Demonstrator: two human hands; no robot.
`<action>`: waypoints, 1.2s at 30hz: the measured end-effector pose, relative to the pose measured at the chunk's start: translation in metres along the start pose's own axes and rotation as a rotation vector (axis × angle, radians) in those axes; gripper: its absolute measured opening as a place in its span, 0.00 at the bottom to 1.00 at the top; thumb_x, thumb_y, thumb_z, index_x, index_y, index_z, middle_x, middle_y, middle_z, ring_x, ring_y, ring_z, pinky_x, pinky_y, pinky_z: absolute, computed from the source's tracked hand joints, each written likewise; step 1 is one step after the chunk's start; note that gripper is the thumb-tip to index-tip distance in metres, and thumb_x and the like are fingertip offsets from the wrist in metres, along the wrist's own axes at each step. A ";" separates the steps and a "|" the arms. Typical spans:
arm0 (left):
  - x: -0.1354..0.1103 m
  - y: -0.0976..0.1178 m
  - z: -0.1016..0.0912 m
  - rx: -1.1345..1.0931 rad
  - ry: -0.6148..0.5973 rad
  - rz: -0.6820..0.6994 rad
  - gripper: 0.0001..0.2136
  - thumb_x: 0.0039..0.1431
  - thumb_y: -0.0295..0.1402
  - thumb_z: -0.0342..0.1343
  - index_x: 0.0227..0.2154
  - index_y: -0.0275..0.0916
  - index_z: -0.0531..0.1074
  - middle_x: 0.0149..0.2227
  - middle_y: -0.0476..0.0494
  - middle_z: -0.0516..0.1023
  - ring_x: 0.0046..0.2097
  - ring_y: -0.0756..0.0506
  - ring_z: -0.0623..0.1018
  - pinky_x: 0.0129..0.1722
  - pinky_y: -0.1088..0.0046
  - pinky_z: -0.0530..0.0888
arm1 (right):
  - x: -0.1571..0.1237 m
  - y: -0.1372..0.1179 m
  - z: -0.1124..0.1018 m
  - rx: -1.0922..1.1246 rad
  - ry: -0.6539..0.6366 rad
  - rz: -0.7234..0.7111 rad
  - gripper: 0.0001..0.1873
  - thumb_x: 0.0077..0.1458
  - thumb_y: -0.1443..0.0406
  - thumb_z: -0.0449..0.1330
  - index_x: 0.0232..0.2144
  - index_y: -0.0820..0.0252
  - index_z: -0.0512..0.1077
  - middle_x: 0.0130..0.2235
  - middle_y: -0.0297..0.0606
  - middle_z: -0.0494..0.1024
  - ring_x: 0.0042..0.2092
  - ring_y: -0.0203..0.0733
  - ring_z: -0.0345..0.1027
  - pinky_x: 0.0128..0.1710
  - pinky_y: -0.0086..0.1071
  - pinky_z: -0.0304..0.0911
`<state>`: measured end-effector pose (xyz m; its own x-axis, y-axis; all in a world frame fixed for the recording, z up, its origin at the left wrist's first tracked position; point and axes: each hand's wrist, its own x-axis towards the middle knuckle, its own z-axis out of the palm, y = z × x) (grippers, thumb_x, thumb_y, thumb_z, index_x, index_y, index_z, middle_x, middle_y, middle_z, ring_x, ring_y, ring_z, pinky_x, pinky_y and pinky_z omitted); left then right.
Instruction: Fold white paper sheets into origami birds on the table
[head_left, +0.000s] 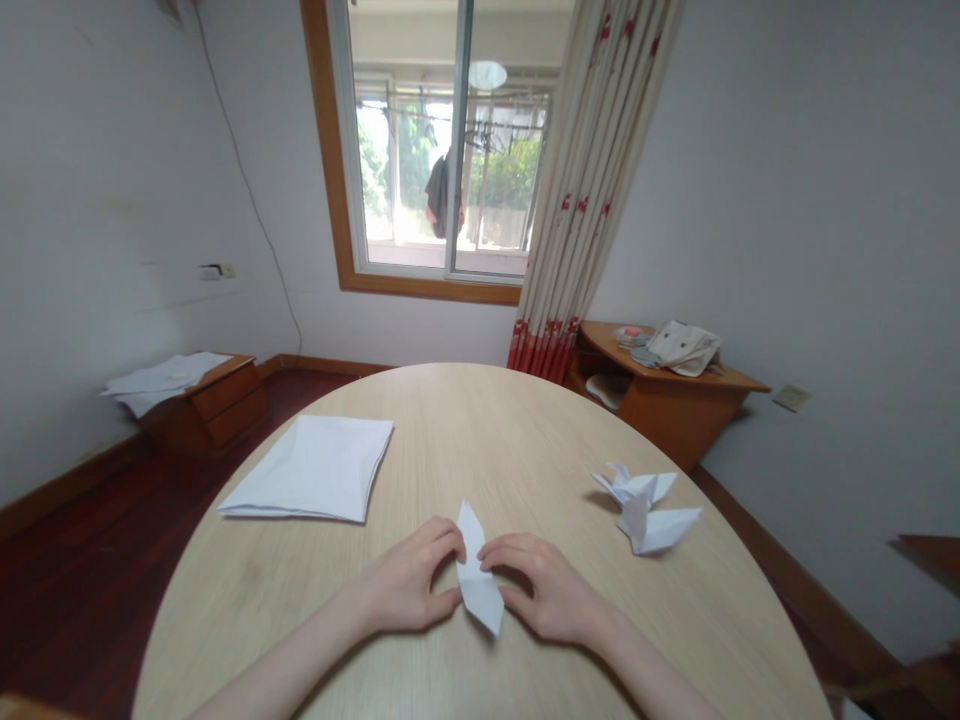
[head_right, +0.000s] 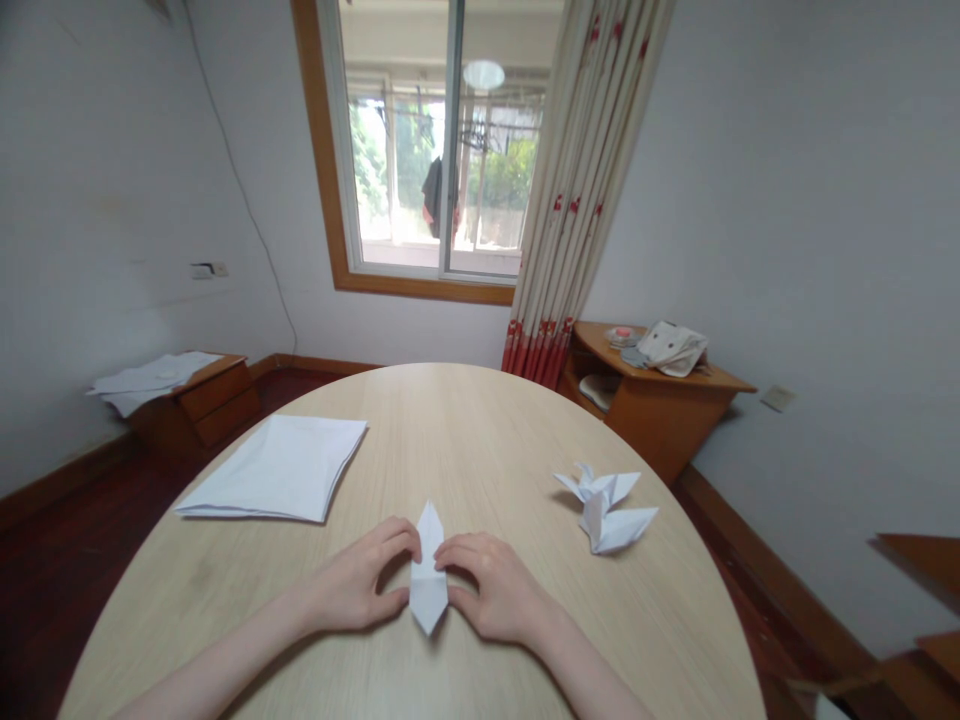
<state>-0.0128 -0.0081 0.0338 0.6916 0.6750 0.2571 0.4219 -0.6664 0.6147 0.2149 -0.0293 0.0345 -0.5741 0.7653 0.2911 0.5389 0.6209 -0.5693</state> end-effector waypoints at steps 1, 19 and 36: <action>0.000 0.000 0.000 0.012 0.003 0.003 0.10 0.50 0.26 0.56 0.38 0.39 0.68 0.42 0.43 0.71 0.46 0.43 0.72 0.48 0.68 0.70 | 0.000 0.001 0.001 0.014 0.004 -0.007 0.10 0.55 0.69 0.58 0.40 0.55 0.75 0.45 0.38 0.79 0.47 0.44 0.71 0.49 0.39 0.64; 0.005 -0.007 0.015 -0.093 0.130 -0.094 0.13 0.56 0.26 0.55 0.44 0.39 0.68 0.45 0.43 0.72 0.46 0.43 0.73 0.49 0.67 0.69 | 0.004 0.012 0.022 0.219 0.191 0.089 0.19 0.58 0.67 0.55 0.52 0.57 0.60 0.51 0.46 0.66 0.46 0.44 0.67 0.44 0.38 0.67; 0.003 -0.020 0.023 -0.116 0.200 -0.086 0.27 0.52 0.24 0.58 0.55 0.44 0.62 0.58 0.40 0.61 0.52 0.42 0.71 0.55 0.61 0.69 | 0.003 0.020 0.031 0.184 0.137 0.171 0.26 0.55 0.72 0.54 0.57 0.57 0.62 0.56 0.45 0.62 0.56 0.45 0.60 0.57 0.42 0.58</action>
<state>-0.0053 0.0005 0.0049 0.5209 0.7848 0.3358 0.3964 -0.5707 0.7191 0.2047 -0.0196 0.0005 -0.3888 0.8799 0.2731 0.4925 0.4491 -0.7455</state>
